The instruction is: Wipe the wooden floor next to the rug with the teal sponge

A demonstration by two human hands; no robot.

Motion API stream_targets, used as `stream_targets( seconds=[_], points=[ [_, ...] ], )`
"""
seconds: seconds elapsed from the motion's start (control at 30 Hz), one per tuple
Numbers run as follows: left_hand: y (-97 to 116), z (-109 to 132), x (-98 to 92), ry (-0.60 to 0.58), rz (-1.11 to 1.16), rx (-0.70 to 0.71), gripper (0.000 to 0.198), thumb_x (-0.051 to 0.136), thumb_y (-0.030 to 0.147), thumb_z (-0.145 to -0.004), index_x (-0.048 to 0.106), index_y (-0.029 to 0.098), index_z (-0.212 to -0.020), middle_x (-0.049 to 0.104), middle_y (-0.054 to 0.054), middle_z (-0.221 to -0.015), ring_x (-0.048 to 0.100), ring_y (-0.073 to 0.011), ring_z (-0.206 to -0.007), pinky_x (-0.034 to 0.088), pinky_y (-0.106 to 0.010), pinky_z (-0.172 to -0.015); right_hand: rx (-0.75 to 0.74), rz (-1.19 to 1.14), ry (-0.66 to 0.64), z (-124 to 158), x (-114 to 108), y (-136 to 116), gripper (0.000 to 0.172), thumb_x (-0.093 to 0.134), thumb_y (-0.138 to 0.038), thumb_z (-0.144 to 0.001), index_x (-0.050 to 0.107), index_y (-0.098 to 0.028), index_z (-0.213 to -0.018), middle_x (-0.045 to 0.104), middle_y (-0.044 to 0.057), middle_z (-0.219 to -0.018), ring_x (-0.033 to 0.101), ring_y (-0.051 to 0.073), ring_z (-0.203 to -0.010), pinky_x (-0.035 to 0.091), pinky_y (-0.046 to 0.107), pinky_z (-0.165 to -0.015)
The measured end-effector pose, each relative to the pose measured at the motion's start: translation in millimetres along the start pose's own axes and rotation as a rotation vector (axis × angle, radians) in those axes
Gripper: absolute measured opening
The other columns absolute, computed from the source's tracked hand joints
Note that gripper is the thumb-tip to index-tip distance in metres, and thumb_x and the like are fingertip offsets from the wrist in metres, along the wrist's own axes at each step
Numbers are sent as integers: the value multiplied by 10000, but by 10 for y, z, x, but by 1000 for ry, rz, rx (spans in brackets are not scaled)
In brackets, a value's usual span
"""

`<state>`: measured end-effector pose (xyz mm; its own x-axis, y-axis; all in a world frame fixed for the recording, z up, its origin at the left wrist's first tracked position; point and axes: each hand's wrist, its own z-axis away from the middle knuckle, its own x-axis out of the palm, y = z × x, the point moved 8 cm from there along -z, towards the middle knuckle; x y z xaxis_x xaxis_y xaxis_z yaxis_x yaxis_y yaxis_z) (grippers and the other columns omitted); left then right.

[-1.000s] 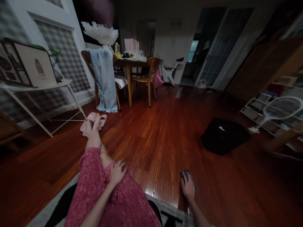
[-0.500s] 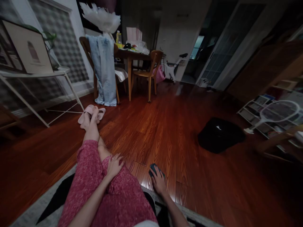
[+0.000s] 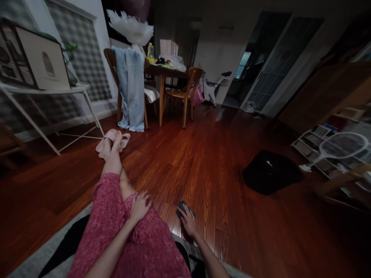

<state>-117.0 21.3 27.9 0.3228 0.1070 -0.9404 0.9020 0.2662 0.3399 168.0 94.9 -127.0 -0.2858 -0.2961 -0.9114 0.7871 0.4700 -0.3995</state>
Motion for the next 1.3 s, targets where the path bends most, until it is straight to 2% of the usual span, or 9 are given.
stream_targets(
  seconds=[0.13, 0.23, 0.53, 0.63, 0.73, 0.93, 1.03, 1.13, 1.3],
  points=[
    [-9, 0, 5, 6, 22, 16, 378, 492, 289, -917, 684, 228, -1236, 557, -104, -1473, 481, -240, -1386, 200, -480, -1236, -49, 24, 8, 561, 123, -122, 506, 292, -382, -1019, 406, -393, -1511, 347, 14, -1628, 293, 210, -1502, 293, 482, -1198],
    [-25, -1, 22, 5, 32, 18, 369, 495, 296, -918, 686, 243, -1229, 558, -93, -1473, 487, -242, -1379, 199, -487, -1233, -12, 70, 20, 576, 110, -183, 518, 275, -350, -1020, 384, -381, -1525, 323, 22, -1638, 283, 201, -1505, 289, 485, -1197],
    [-9, -2, 16, -24, -19, -3, 388, 484, 292, -922, 675, 226, -1253, 561, -102, -1470, 481, -237, -1387, 223, -490, -1229, 210, 109, 17, -778, -246, -112, 540, 321, -275, -991, 407, -352, -1518, 309, 32, -1644, 248, 206, -1518, 262, 492, -1194],
    [4, -9, 0, -36, -30, -10, 401, 479, 293, -924, 667, 219, -1271, 551, -102, -1479, 475, -236, -1394, 219, -485, -1234, 218, 102, 41, -915, -264, -171, 552, 320, -264, -982, 406, -358, -1519, 335, 35, -1632, 273, 222, -1510, 271, 520, -1186],
    [12, -11, -2, -42, -23, -11, 399, 479, 288, -924, 670, 219, -1266, 550, -103, -1480, 473, -233, -1396, 218, -481, -1235, 161, 90, 78, -626, -105, -192, 562, 334, -246, -969, 419, -355, -1514, 324, 33, -1637, 267, 227, -1513, 257, 516, -1201],
    [1, 14, -2, 3, 18, -3, 385, 484, 289, -921, 682, 213, -1242, 572, -111, -1456, 477, -256, -1389, 215, -498, -1230, -11, 94, 79, 480, 324, -158, 542, 352, -300, -983, 396, -413, -1511, 342, 2, -1628, 298, 226, -1501, 305, 512, -1191],
    [-15, 19, 4, 29, 37, 0, 377, 489, 302, -920, 687, 227, -1232, 597, -101, -1431, 479, -265, -1384, 208, -509, -1228, 4, 107, 49, 664, 345, -155, 540, 365, -298, -979, 407, -423, -1502, 366, 4, -1616, 334, 239, -1485, 331, 525, -1174],
    [-26, 12, 22, 23, 33, 9, 368, 498, 295, -912, 690, 245, -1222, 586, -88, -1446, 493, -244, -1372, 207, -495, -1227, -29, 100, 49, 427, 224, -225, 537, 333, -312, -997, 372, -401, -1525, 327, 12, -1635, 291, 222, -1504, 301, 510, -1192],
    [-38, -5, 40, -7, 8, 3, 384, 487, 301, -921, 679, 233, -1246, 573, -96, -1459, 480, -233, -1385, 208, -490, -1229, 7, 103, 49, -471, -72, -331, 554, 316, -261, -987, 382, -365, -1528, 316, 20, -1642, 263, 191, -1512, 236, 492, -1216]
  ],
)
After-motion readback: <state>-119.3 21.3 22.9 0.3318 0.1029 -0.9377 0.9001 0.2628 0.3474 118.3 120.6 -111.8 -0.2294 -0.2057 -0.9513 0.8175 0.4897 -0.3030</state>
